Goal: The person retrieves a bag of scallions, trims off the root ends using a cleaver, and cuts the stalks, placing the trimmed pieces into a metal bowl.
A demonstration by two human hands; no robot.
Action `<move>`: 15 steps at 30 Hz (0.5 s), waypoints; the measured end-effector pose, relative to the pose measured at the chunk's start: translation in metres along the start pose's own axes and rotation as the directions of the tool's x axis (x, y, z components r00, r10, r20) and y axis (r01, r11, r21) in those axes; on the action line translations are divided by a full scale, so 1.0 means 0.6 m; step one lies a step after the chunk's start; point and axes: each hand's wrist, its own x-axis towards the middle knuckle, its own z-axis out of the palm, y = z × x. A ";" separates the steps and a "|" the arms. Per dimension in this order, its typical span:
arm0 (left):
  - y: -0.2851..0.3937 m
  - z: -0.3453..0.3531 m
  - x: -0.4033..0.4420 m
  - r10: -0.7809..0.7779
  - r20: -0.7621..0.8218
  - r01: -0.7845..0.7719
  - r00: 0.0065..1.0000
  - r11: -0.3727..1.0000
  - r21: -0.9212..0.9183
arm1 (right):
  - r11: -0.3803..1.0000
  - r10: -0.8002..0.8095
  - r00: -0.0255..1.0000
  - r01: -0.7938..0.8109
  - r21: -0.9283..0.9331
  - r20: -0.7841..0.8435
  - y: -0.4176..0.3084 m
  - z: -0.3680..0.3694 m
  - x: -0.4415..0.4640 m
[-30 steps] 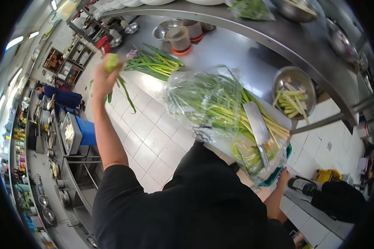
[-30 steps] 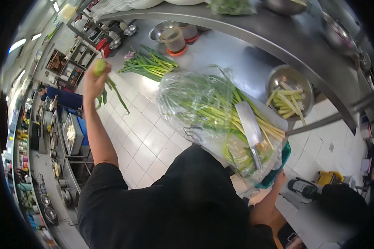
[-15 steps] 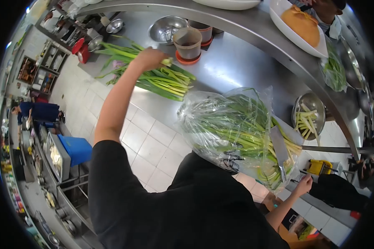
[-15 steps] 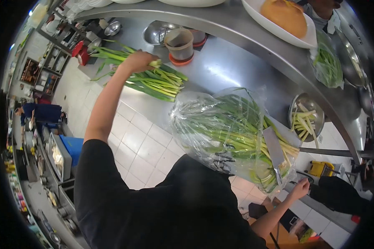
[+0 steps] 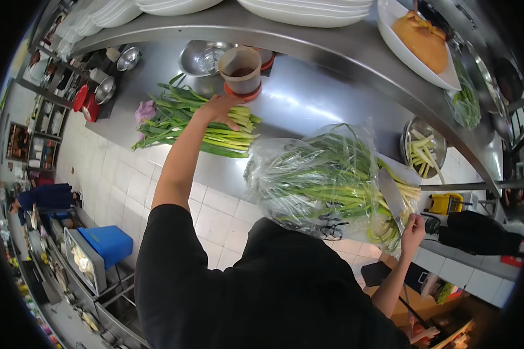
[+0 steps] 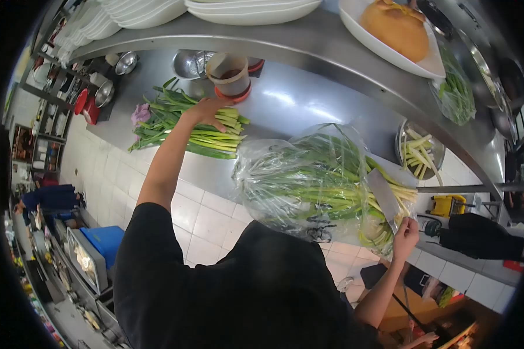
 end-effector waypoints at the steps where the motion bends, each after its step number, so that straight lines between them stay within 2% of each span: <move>1: -0.006 -0.001 -0.005 0.016 0.005 -0.016 1.000 1.000 0.008 | 1.000 0.014 1.000 -0.014 -0.001 -0.011 0.007 0.005 0.007; 3: -0.008 0.005 -0.006 -0.039 0.083 0.052 0.996 0.987 -0.153 | 0.993 -0.045 0.991 0.058 -0.101 0.123 0.048 0.010 0.018; 4: -0.034 0.031 -0.009 0.027 -0.035 -0.033 0.999 0.981 -0.193 | 0.991 -0.061 0.989 0.076 -0.106 0.136 0.057 0.016 0.022; 5: -0.033 0.032 -0.001 0.011 -0.019 -0.013 1.000 0.995 -0.103 | 0.990 -0.055 0.979 0.080 -0.120 0.198 0.039 0.010 0.024; 6: -0.029 0.033 -0.005 -0.005 -0.057 0.006 0.998 1.000 0.015 | 0.985 -0.046 0.985 0.073 -0.159 0.168 0.034 0.017 0.027; 7: 0.000 0.011 -0.013 -0.010 -0.077 0.010 0.997 1.000 0.000 | 0.986 -0.100 0.973 0.125 -0.109 0.210 0.044 0.018 0.035; 8: 0.038 -0.015 -0.022 -0.088 -0.007 0.089 0.996 0.991 0.102 | 0.988 -0.108 0.974 0.128 -0.090 0.198 0.066 0.024 0.036; 10: 0.087 -0.021 -0.041 -0.020 -0.224 0.062 0.974 0.982 0.178 | 0.973 -0.022 0.964 0.082 -0.216 0.266 0.065 0.013 0.036; 11: 0.108 -0.028 -0.040 0.002 -0.223 0.041 0.975 0.981 0.189 | 0.974 -0.007 0.968 0.063 -0.217 0.249 0.067 0.008 0.034; 13: 0.172 -0.046 -0.045 -0.087 -0.383 0.063 0.920 0.995 -0.074 | 0.853 0.205 0.896 0.034 -0.520 0.395 0.071 -0.001 0.032; 14: 0.225 -0.044 -0.042 -0.108 -0.509 0.000 0.854 0.978 -0.208 | 0.833 0.250 0.881 0.015 -0.553 0.401 0.083 0.000 0.028; 15: 0.281 -0.044 -0.037 -0.095 -0.505 -0.008 0.858 0.980 -0.199 | 0.835 0.260 0.881 0.001 -0.550 0.396 0.100 0.002 0.024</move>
